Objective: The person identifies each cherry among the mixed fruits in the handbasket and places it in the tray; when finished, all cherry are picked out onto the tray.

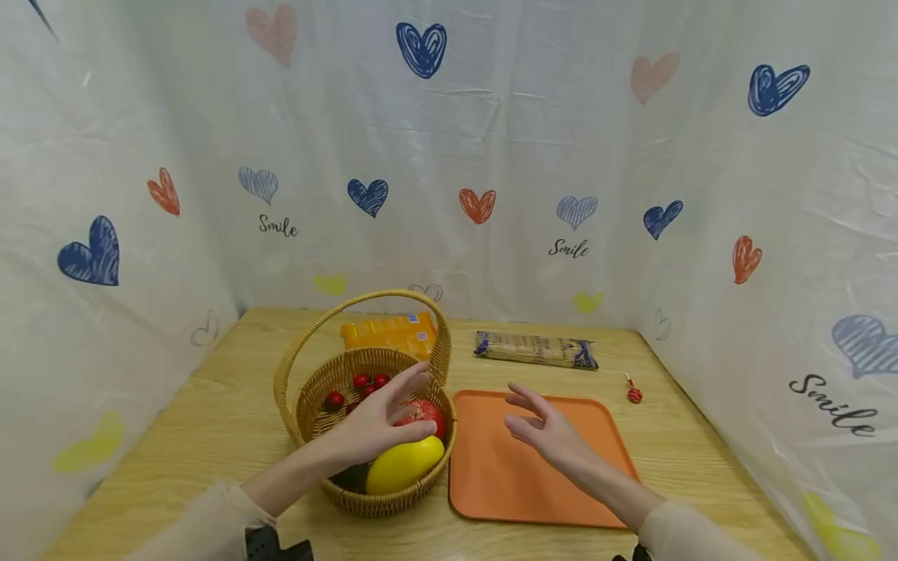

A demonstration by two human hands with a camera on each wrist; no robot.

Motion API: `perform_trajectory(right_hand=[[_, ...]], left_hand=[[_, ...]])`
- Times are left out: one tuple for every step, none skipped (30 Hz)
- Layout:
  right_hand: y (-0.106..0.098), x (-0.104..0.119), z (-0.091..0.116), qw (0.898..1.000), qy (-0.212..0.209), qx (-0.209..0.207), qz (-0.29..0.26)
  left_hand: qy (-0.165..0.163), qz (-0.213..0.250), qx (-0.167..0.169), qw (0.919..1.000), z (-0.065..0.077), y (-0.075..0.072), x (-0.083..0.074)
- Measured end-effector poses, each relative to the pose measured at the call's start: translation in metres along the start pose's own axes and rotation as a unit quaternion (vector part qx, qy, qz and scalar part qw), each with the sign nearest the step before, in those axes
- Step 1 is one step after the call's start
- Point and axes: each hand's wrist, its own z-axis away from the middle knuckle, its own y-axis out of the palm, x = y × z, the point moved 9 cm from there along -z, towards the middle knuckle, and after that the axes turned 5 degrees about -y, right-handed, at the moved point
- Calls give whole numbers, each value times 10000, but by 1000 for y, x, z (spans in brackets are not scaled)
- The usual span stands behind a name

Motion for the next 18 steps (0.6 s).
perform_trajectory(right_hand=[[3, 3, -2, 10000, -71, 30, 10], [6, 6, -5, 9999, -135, 50, 19], [10, 10, -8, 9997, -221, 79, -8], [15, 13, -11, 9995, -286, 130, -41], [20, 17, -15, 9991, -362, 199, -71], [26, 20, -18, 9986, -424, 285, -114], [33, 23, -22, 9980, -488, 378, -162], [40, 26, -26, 9971, -540, 491, -224], [47, 29, -30, 9961, -583, 600, -265], [55, 32, -34, 9951, -613, 723, -286], [63, 34, -39, 9940, -637, 838, -294], [71, 37, -43, 9927, -677, 949, -293], [80, 39, -47, 9915, -713, 1054, -289], [89, 41, -52, 9904, -749, 1137, -217], [99, 44, -56, 9894, -784, 1216, -145], [109, 47, -61, 9878, -829, 1311, -98], [120, 50, -65, 9859, -887, 1415, -68], [130, 54, -69, 9840, -942, 1508, -57]], left_hand=[[162, -63, -106, 9998, 5, -3, -7], [349, -118, -239, 9990, 10, -7, -15], [517, -118, -375, 9979, 16, -11, -23], [706, -99, -521, 9961, 22, -17, -32], [909, -94, -670, 9936, 29, -22, -42], [1097, -85, -816, 9906, 35, -28, -51], [1303, -56, -934, 9871, 41, -34, -60], [1457, -28, -1035, 9839, 46, -40, -67], [1581, -8, -1123, 9810, 52, -45, -73], [1699, -19, -1210, 9780, 56, -50, -79], [1777, -45, -1281, 9757, 60, -54, -83], [1832, -86, -1339, 9739, 63, -58, -86], [1869, -120, -1390, 9724, 66, -61, -88], [1876, -174, -1445, 9714, 69, -64, -89], [1922, -211, -1504, 9695, 72, -67, -91], [1965, -224, -1564, 9677, 76, -70, -92], [2028, -248, -1637, 9651, 80, -73, -94], [2119, -256, -1741, 9613, 85, -77, -95]])
